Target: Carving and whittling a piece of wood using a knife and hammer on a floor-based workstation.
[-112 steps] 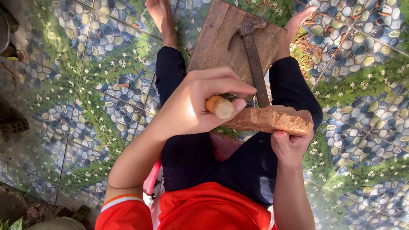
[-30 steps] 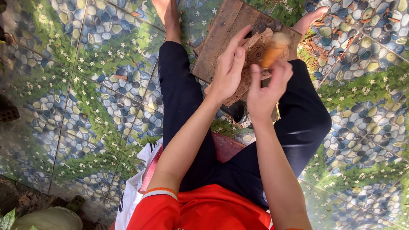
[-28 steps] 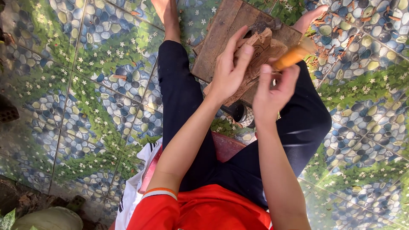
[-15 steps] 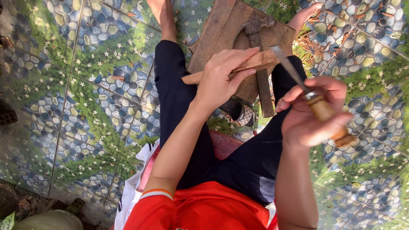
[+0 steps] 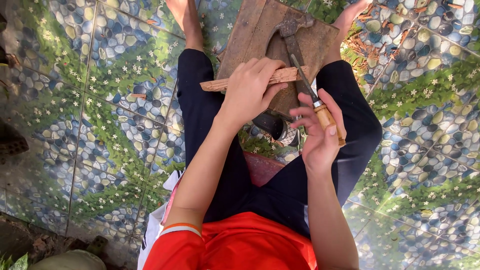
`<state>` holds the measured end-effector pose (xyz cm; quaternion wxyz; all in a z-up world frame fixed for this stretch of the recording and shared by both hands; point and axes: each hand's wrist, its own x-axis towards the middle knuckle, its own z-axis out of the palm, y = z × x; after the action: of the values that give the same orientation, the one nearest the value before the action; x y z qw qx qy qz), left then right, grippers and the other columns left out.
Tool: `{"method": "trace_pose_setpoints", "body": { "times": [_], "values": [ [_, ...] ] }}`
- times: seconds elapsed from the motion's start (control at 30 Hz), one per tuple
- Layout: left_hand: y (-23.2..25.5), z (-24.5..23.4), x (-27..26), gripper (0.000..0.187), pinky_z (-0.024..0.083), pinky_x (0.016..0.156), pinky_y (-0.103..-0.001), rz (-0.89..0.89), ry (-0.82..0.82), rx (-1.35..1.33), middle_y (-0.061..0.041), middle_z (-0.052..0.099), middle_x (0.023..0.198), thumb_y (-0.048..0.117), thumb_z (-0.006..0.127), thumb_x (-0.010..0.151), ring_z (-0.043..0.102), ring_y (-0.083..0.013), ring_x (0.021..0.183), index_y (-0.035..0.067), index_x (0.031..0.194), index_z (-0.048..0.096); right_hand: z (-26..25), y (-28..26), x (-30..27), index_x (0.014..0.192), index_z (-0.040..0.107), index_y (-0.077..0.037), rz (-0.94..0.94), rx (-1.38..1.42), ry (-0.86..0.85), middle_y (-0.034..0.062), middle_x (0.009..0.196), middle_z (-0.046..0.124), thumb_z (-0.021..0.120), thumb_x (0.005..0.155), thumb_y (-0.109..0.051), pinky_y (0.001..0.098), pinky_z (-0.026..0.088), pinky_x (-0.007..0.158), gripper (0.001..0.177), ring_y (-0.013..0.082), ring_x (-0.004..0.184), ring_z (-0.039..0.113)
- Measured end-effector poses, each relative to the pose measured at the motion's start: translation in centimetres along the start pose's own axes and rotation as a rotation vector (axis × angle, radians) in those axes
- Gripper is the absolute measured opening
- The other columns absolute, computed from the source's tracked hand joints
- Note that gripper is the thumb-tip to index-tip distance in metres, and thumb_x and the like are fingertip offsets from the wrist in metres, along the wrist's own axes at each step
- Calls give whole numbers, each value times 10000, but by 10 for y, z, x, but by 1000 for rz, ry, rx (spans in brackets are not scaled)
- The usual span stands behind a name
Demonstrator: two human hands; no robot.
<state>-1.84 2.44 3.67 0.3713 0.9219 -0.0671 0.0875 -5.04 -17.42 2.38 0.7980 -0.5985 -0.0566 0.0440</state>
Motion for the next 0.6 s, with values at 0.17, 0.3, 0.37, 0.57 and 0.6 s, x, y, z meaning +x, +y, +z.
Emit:
{"method": "trace_pose_setpoints", "body": {
  "times": [0.17, 0.3, 0.37, 0.57, 0.6],
  "values": [
    [-7, -7, 5, 265, 542, 719, -442, 26, -156, 99, -89, 719, 1009, 210, 805, 904, 717, -344, 939, 97, 1109, 680, -36, 19, -15, 1287, 486, 61, -118, 2, 259, 177, 709, 452, 516, 1029, -241, 264, 402, 413, 398, 185, 438, 465],
    [-4, -13, 9, 261, 547, 775, -474, 84, -157, 100, -110, 674, 1229, 214, 833, 901, 671, -373, 1130, 96, 1090, 697, -35, 0, -18, 1218, 559, 106, -77, -162, 260, 320, 846, 645, 563, 1065, -141, 279, 500, 425, 291, 280, 539, 657],
    [-10, -8, 7, 244, 586, 780, -496, 63, -144, 25, -142, 661, 1278, 185, 797, 930, 692, -395, 1093, 74, 1111, 676, -33, -15, -16, 1234, 628, 76, 13, -166, 225, 374, 1042, 700, 626, 1039, -67, 299, 596, 541, 242, 328, 747, 754],
    [-19, 4, 1, 273, 583, 653, -479, 70, -186, 127, -79, 747, 955, 282, 770, 945, 748, -385, 776, 158, 1151, 640, -35, -41, -21, 1179, 503, 47, 254, -608, -81, 199, 831, 732, 585, 998, -20, 272, 472, 432, 210, 188, 444, 611],
    [-19, 2, 1, 273, 583, 653, -479, 74, -186, 128, -79, 747, 955, 282, 770, 945, 748, -385, 776, 158, 1151, 640, -33, -42, -19, 1179, 503, 47, 251, -607, -77, 199, 831, 732, 585, 998, -20, 272, 472, 432, 210, 188, 444, 611]
  ]
}}
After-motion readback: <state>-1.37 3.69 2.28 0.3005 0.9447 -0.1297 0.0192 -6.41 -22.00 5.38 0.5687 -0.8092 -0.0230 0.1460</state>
